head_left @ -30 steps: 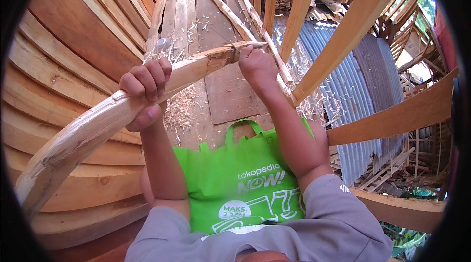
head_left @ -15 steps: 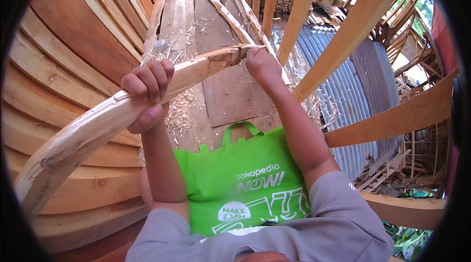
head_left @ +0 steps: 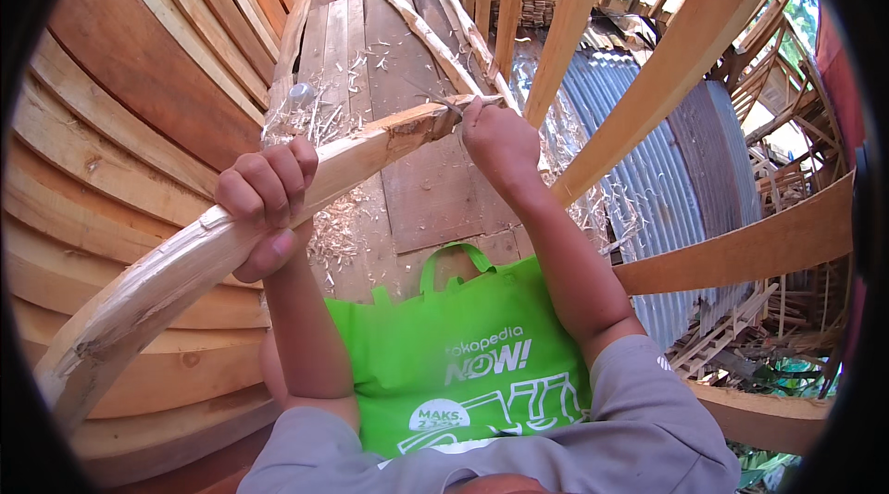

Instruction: The person is carving a curved wooden piece using a knife. They hold the wood with one hand and use the knife to shave off thin layers, creating wood shavings that fall onto the floor.

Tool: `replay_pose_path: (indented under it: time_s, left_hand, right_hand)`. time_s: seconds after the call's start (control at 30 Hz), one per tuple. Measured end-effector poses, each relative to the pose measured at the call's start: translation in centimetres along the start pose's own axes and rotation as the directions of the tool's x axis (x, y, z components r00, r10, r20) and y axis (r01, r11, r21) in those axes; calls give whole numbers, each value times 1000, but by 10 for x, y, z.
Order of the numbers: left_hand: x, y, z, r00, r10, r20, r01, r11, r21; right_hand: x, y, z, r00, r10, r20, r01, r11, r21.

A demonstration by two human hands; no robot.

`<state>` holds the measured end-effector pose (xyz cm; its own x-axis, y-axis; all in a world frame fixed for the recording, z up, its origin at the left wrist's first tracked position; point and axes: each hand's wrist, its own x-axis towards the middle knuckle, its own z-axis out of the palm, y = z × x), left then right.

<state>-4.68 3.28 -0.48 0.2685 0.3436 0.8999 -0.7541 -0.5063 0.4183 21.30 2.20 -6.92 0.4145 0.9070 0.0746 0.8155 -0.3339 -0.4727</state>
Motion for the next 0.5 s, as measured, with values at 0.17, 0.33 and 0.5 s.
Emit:
replay_pose_path:
  time_s: [0.17, 0.33, 0.5]
  left_hand:
    - [2, -1, 10, 998, 5, -63, -5, 1000, 10]
    - [5, -3, 3, 1000, 7, 10, -7, 1000, -3]
    - [4, -1, 3, 999, 36, 0, -36, 999, 3]
  right_hand:
    - [19, 30, 13, 990, -61, -125, 74, 992, 105]
    - [1, -6, 27, 978, -60, -199, 79, 993, 85]
    - [8, 8, 10, 988, -104, -114, 113, 991, 76]
